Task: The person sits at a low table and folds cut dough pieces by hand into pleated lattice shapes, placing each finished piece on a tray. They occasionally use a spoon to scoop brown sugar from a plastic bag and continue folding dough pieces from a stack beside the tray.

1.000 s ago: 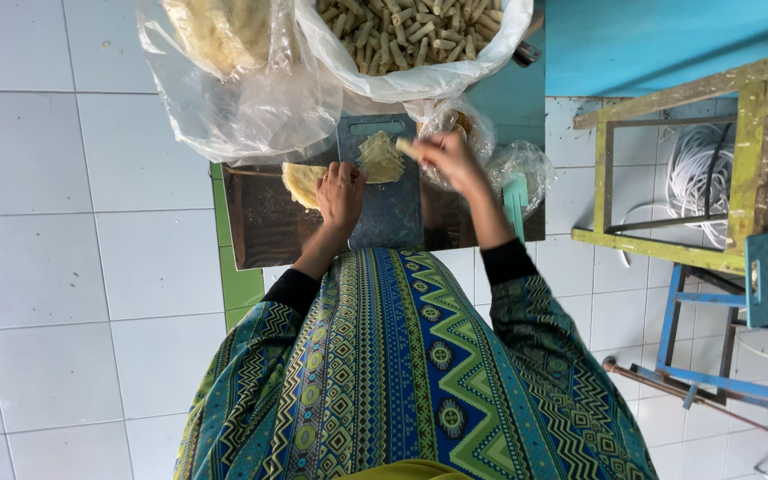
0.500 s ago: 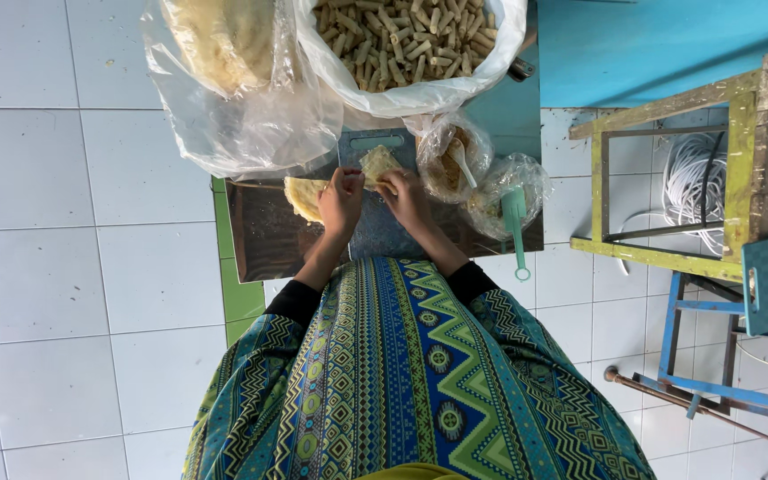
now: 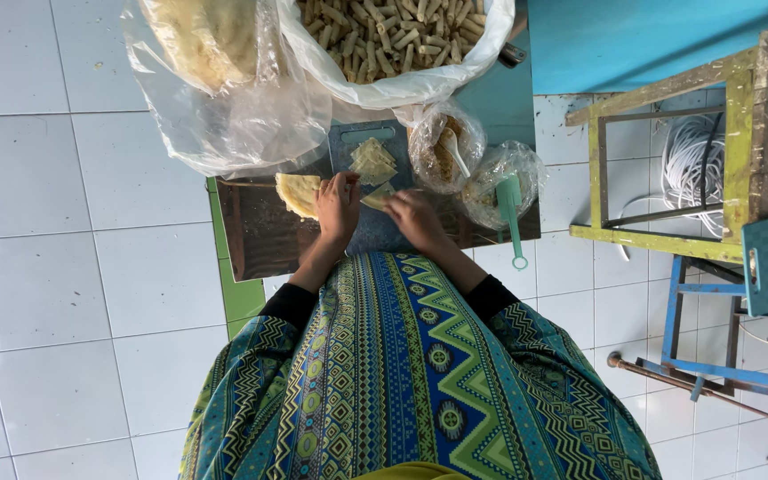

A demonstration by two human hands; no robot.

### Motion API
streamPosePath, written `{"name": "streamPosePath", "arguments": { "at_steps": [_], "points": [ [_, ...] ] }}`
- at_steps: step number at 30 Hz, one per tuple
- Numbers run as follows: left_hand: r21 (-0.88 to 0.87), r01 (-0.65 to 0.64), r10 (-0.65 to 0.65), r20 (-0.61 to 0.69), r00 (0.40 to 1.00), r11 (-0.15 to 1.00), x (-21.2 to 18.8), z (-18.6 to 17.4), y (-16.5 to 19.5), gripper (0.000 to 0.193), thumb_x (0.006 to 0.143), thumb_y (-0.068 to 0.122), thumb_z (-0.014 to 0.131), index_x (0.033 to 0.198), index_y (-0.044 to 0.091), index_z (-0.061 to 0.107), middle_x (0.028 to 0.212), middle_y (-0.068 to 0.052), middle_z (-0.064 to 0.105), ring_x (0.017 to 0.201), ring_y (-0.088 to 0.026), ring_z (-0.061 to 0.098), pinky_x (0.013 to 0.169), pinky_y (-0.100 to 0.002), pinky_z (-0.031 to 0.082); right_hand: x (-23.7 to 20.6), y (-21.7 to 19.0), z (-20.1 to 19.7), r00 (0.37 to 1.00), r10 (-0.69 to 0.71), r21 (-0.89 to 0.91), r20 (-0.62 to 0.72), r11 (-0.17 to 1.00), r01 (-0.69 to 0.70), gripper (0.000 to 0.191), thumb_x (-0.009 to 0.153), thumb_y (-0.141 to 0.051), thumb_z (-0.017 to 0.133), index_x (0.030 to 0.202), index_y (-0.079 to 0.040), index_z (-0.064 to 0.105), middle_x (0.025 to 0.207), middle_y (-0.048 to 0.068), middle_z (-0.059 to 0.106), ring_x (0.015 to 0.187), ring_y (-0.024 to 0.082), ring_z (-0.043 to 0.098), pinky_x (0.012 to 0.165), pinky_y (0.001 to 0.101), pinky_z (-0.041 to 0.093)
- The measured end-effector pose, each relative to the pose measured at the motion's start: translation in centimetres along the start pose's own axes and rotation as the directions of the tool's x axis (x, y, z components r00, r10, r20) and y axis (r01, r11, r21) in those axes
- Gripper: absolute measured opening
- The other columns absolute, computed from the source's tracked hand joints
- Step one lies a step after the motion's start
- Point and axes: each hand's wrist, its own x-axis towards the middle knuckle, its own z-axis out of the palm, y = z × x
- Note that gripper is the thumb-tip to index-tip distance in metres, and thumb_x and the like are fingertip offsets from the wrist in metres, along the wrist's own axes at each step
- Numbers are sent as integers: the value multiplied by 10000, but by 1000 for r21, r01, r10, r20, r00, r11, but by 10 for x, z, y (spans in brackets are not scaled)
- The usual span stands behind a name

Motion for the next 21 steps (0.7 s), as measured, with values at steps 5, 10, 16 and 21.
{"name": "streamPosePath", "arguments": {
  "at_steps": [5, 10, 16, 21],
  "points": [
    [-32, -83, 85, 88, 992, 996, -13, 0, -7, 211, 916, 222, 734, 1084, 123, 653, 1030, -43, 697, 1024, -278, 645, 895, -442, 479, -15, 3, 7, 997, -4, 27, -82, 1000, 6, 228, 959, -92, 711, 1183, -62, 679, 1101, 138, 665, 1006, 341, 662, 864, 448, 538],
    [106, -184, 167, 151, 974, 977, -18, 0, -6, 324, 805, 302, 792, 1011, 110, 631, 1008, -80, 658, 1002, -321, 624, 826, -459, 463, -16, 0, 10, 997, 31, -82, -68, 996, -37, 366, 890, -9, 676, 1248, -83, 692, 1102, 142, 623, 1018, 358, 631, 875, 463, 518],
    [166, -152, 136, 107, 985, 974, -12, 3, 6, 273, 861, 378, 807, 909, 154, 657, 951, -53, 660, 939, -295, 612, 794, -442, 441, -21, 7, 6, 980, 98, -2, -173, 995, -100, 323, 934, 4, 671, 1249, -66, 665, 1114, 162, 612, 1062, 355, 621, 918, 454, 512],
    [182, -47, 23, 130, 991, 982, -8, 6, 13, 358, 841, 439, 834, 837, 138, 640, 885, -36, 666, 892, -274, 609, 788, -436, 427, -26, 29, -19, 858, 189, 20, -478, 979, -204, 266, 994, -35, 690, 1249, -49, 617, 1151, 151, 619, 1098, 348, 616, 971, 438, 500]
  ]
}}
